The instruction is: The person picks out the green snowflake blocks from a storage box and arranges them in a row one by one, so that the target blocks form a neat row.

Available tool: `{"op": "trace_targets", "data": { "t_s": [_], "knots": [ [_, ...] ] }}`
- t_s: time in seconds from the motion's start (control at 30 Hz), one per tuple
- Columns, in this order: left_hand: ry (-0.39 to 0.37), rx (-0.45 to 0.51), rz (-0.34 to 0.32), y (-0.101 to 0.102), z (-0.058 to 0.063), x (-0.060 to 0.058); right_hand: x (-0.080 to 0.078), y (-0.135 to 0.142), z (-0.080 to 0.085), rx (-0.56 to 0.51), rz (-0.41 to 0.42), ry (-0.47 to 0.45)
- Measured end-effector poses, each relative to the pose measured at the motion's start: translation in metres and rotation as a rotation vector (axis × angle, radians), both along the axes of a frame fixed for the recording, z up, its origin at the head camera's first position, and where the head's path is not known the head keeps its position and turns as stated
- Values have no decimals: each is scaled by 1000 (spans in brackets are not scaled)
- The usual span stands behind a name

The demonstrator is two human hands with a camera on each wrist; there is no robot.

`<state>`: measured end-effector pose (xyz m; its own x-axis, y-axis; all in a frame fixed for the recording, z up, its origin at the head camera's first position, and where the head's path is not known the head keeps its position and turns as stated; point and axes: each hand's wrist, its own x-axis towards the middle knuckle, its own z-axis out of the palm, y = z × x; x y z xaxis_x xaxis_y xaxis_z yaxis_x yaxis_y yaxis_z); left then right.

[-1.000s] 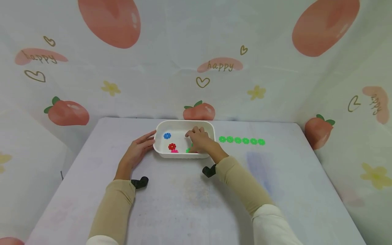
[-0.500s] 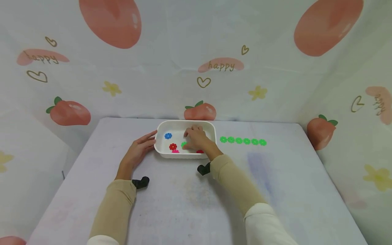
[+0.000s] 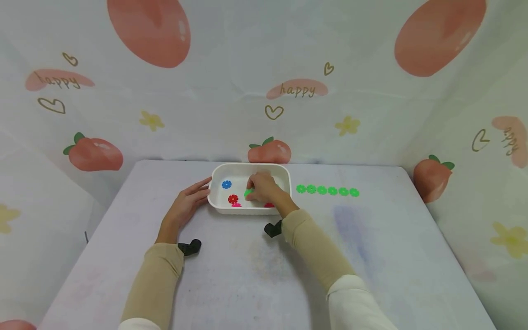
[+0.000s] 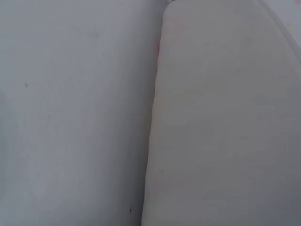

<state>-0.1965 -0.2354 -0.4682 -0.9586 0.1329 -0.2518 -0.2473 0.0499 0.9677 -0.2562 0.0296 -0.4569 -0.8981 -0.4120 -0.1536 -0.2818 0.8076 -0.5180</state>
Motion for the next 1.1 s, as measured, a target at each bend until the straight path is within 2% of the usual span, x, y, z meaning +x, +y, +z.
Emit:
{"op": "trace_targets", "data": {
  "t_s": [0.03, 0.1, 0.27, 0.47, 0.6, 0.73, 0.9, 1.1],
  "knots": [
    [0, 3, -3, 1, 3, 2, 0, 1, 0, -19, 8, -8],
    [0, 2, -5, 0, 0, 2, 2, 4, 2, -60, 24, -20],
    [17, -1, 8, -5, -18, -6, 4, 13, 9, -178, 38, -21],
    [32, 5, 5, -3, -18, -8, 9, 25, 17, -371, -47, -11],
    [41, 30, 13, -4, -19, -8, 13, 31, 19, -454, -76, 9],
    [49, 55, 16, -6, -18, -6, 17, 39, 20, -515, -101, 27],
    [36, 27, 5, -5, -17, -5, 22, 51, 24, -581, -154, 37],
    [10, 24, 11, -4, -16, -4, 27, 64, 26, -626, -175, 69]
  ]
}}
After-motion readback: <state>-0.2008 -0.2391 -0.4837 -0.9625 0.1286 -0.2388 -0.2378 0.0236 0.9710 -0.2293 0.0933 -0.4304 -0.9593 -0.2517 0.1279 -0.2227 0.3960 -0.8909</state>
